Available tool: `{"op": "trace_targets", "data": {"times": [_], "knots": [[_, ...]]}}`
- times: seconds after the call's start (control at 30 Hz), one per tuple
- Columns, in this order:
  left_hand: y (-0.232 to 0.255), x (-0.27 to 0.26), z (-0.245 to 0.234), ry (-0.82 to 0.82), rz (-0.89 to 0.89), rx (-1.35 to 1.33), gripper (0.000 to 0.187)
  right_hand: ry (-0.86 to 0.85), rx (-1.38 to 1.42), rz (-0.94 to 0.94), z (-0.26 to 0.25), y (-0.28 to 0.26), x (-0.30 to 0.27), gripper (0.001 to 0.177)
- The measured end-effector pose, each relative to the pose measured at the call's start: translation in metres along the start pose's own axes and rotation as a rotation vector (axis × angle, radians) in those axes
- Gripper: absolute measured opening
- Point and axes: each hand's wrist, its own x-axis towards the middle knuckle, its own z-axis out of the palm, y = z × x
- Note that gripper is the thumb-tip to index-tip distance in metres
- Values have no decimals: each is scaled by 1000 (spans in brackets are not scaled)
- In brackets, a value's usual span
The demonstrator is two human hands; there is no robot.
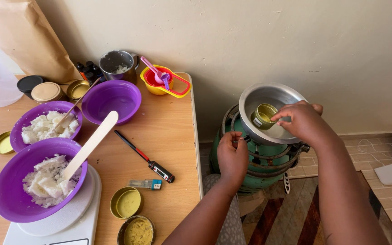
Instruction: Measuring the temperature of a water bath and stirring wax flakes in preparation for candle making.
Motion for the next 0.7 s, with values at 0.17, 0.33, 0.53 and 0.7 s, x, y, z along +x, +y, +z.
{"op": "trace_targets", "data": {"times": [0.17, 0.33, 0.53, 0.7], "knots": [[-4, -1, 0, -11, 82, -37, 15, 46, 25, 21, 1, -13, 5, 9], [-1, -3, -1, -10, 80, -56, 16, 95, -29, 20, 20, -5, 25, 8], [-5, -1, 0, -18, 82, -49, 16, 123, -31, 3, 32, 6, 44, 8], [-7, -1, 0, -16, 89, -27, 16, 188, -4, 3, 21, -3, 36, 14]]}}
